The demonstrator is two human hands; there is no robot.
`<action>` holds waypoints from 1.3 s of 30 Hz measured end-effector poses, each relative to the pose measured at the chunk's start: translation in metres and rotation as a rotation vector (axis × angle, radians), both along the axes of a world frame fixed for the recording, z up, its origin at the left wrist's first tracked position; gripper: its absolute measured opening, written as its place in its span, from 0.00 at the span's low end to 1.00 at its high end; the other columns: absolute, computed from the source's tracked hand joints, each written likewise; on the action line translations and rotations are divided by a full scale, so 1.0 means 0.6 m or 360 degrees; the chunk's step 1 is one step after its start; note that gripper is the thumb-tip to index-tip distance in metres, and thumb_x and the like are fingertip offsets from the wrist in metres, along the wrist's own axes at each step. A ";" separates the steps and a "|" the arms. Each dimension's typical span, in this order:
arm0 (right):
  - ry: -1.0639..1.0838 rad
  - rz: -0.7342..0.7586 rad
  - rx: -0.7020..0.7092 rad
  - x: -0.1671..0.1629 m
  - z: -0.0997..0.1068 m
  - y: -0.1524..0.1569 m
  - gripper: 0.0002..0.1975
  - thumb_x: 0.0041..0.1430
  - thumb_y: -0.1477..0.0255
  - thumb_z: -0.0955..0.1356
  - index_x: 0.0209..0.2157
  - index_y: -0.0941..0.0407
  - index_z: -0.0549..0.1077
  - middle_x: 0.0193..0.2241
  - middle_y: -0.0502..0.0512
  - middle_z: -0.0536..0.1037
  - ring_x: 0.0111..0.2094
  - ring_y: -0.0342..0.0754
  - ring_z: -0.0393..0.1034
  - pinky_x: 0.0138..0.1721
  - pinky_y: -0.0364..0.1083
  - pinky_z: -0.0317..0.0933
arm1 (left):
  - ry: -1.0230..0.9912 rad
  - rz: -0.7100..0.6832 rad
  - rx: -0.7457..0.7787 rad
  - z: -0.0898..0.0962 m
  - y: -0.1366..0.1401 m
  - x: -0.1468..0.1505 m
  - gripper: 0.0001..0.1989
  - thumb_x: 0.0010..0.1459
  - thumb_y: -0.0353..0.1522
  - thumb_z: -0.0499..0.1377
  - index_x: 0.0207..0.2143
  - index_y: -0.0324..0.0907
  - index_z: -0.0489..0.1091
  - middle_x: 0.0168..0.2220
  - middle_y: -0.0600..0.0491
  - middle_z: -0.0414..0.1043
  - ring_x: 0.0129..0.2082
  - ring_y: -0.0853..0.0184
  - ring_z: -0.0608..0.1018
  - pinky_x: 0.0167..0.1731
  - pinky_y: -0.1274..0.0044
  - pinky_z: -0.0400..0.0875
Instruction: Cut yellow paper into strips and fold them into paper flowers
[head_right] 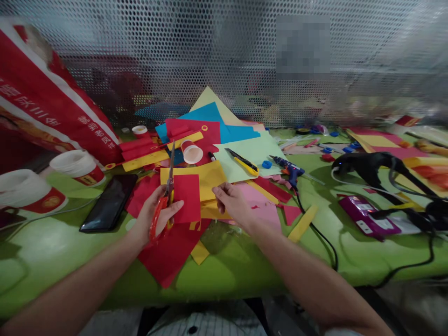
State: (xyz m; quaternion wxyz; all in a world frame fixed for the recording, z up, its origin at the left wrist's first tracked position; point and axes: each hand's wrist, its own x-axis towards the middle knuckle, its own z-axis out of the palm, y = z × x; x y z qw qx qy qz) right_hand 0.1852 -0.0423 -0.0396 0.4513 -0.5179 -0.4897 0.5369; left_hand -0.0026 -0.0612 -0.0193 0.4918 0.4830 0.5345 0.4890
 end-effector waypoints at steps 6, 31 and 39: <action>0.0038 0.0041 0.0086 0.002 -0.008 0.000 0.24 0.45 0.50 0.67 0.16 0.55 0.58 0.10 0.42 0.58 0.12 0.36 0.52 0.15 0.40 0.47 | 0.0010 0.0001 -0.0013 0.002 -0.002 0.000 0.15 0.40 0.32 0.64 0.32 0.42 0.64 0.29 0.57 0.67 0.26 0.73 0.70 0.28 0.79 0.68; -0.1771 0.0537 0.0872 0.007 -0.041 0.023 0.18 0.58 0.68 0.61 0.48 0.59 0.69 0.54 0.63 0.67 0.56 0.56 0.58 0.54 0.55 0.52 | -0.0313 0.0136 -0.0378 -0.008 0.017 -0.014 0.19 0.35 0.34 0.67 0.26 0.43 0.58 0.17 0.63 0.62 0.12 0.73 0.67 0.11 0.80 0.64; -0.1778 0.0875 0.0954 -0.015 -0.033 0.028 0.24 0.59 0.63 0.61 0.54 0.60 0.64 0.57 0.64 0.63 0.59 0.58 0.53 0.56 0.59 0.49 | -0.0195 0.0174 -0.0516 -0.005 0.049 -0.033 0.14 0.37 0.31 0.64 0.24 0.43 0.59 0.11 0.62 0.60 0.08 0.71 0.66 0.09 0.81 0.61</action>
